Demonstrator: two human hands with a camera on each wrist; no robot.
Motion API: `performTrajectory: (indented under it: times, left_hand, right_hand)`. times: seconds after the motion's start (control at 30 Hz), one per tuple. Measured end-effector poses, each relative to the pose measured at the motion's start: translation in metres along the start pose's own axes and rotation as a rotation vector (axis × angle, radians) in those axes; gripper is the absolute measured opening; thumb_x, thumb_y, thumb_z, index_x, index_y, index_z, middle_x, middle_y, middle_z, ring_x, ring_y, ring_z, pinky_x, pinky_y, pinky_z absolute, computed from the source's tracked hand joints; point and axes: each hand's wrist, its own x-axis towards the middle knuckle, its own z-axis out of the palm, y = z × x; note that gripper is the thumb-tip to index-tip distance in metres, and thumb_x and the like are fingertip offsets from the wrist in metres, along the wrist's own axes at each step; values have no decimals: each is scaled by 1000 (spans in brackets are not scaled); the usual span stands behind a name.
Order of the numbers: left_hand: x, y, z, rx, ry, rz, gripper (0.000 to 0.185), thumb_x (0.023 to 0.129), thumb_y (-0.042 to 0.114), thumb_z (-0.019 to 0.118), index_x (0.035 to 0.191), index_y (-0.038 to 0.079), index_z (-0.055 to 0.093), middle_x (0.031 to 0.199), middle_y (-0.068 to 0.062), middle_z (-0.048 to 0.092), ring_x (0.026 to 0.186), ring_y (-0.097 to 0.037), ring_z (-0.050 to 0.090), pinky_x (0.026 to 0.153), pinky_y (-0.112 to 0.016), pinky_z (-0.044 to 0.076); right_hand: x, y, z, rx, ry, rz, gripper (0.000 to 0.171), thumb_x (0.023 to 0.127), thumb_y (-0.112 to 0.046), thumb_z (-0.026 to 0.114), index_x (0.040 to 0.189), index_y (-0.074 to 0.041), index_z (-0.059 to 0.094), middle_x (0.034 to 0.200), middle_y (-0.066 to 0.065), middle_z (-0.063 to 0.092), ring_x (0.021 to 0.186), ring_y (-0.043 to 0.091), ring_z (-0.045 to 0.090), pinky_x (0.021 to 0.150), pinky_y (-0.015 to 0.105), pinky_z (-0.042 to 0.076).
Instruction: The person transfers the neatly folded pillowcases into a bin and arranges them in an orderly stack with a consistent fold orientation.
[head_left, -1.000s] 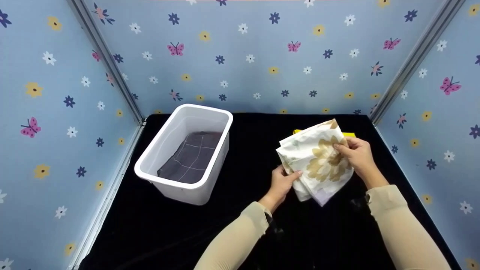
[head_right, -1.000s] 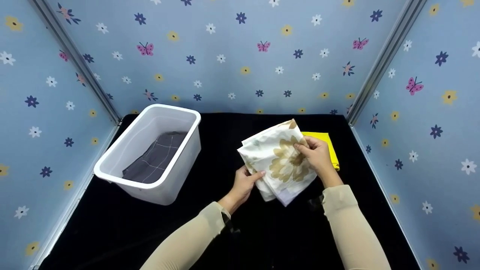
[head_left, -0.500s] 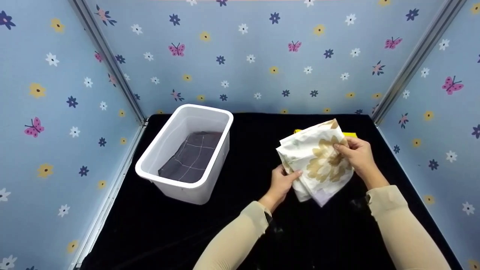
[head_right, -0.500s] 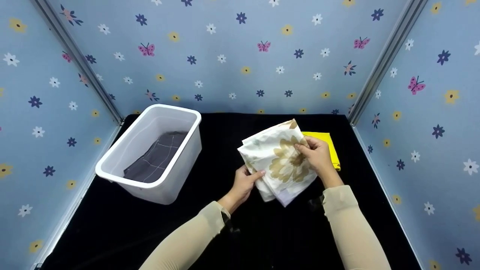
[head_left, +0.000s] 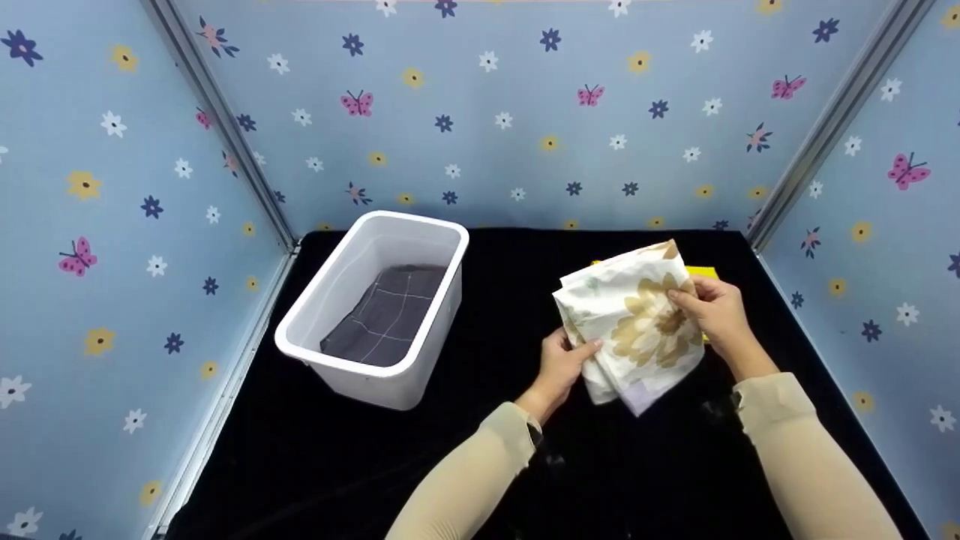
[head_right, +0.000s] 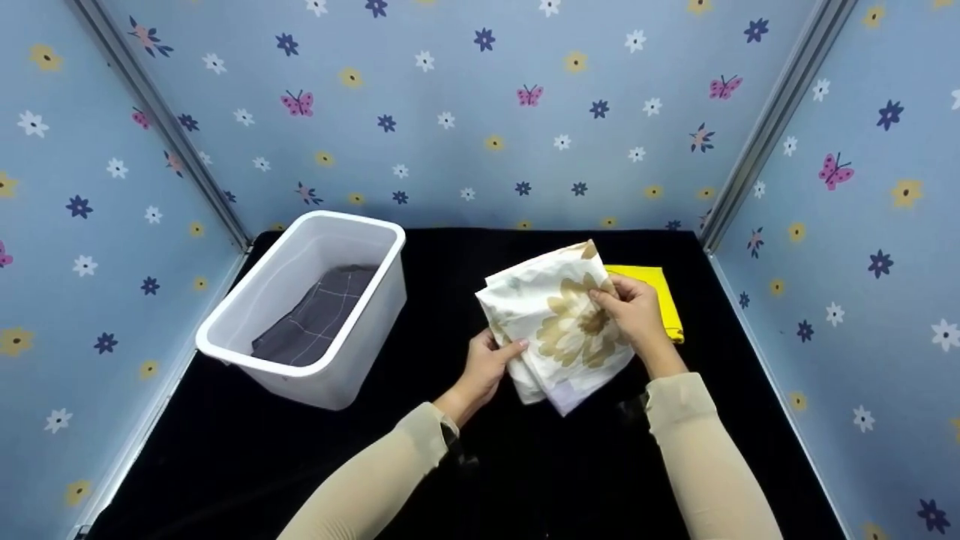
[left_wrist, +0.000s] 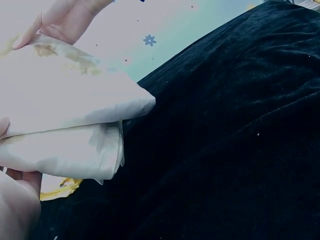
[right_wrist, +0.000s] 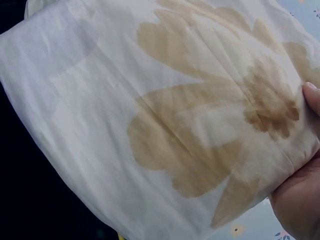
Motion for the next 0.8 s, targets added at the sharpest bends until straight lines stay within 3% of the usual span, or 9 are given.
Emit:
performTrajectory:
  times: [0.13, 0.37, 0.47, 0.57, 0.7, 0.8]
  left_hand:
    - [1, 5, -7, 25, -3, 1, 34, 91, -4, 78, 123, -11, 70, 110, -20, 79, 92, -17, 75, 87, -33, 65]
    - [6, 15, -22, 62, 12, -12, 34, 91, -3, 78, 124, -10, 71, 108, -20, 79, 87, -15, 74, 84, -32, 65]
    - [8, 20, -27, 75, 18, -12, 34, 91, -3, 78, 124, -10, 71, 105, -19, 79, 85, -15, 74, 81, -31, 65]
    - [9, 26, -31, 91, 24, -9, 33, 90, -2, 78, 122, -10, 72, 102, -17, 79, 83, -14, 73, 79, -29, 64]
    - [12, 31, -36, 119, 39, 9, 30, 90, -3, 77, 119, -10, 73, 101, -16, 79, 82, -13, 72, 77, -27, 63]
    - [14, 32, -38, 131, 50, 21, 29, 90, -5, 76, 119, -11, 73, 102, -19, 79, 82, -14, 72, 78, -27, 63]
  right_hand:
    - [1, 2, 1, -19, -28, 16, 17, 95, -1, 81, 110, -8, 85, 85, -12, 79, 76, 2, 71, 68, 18, 61]
    - [2, 0, 6, -57, -87, 14, 30, 95, -1, 81, 121, 13, 75, 90, -11, 80, 79, 2, 73, 70, 19, 62]
    - [1, -3, 8, -47, -118, 19, 28, 96, 0, 79, 120, 13, 75, 91, -7, 81, 76, 3, 72, 66, 20, 61]
    - [-1, -5, 11, -34, -161, 20, 29, 97, 3, 77, 122, 17, 71, 91, -10, 79, 77, 3, 72, 67, 20, 61]
    - [-1, -5, 12, -63, -237, -10, 40, 96, 11, 74, 132, 21, 62, 93, -17, 76, 83, 2, 71, 74, 18, 60]
    - [-1, -2, 12, -101, -295, -30, 52, 91, 15, 73, 139, 22, 56, 100, -15, 75, 87, 3, 70, 78, 18, 59]
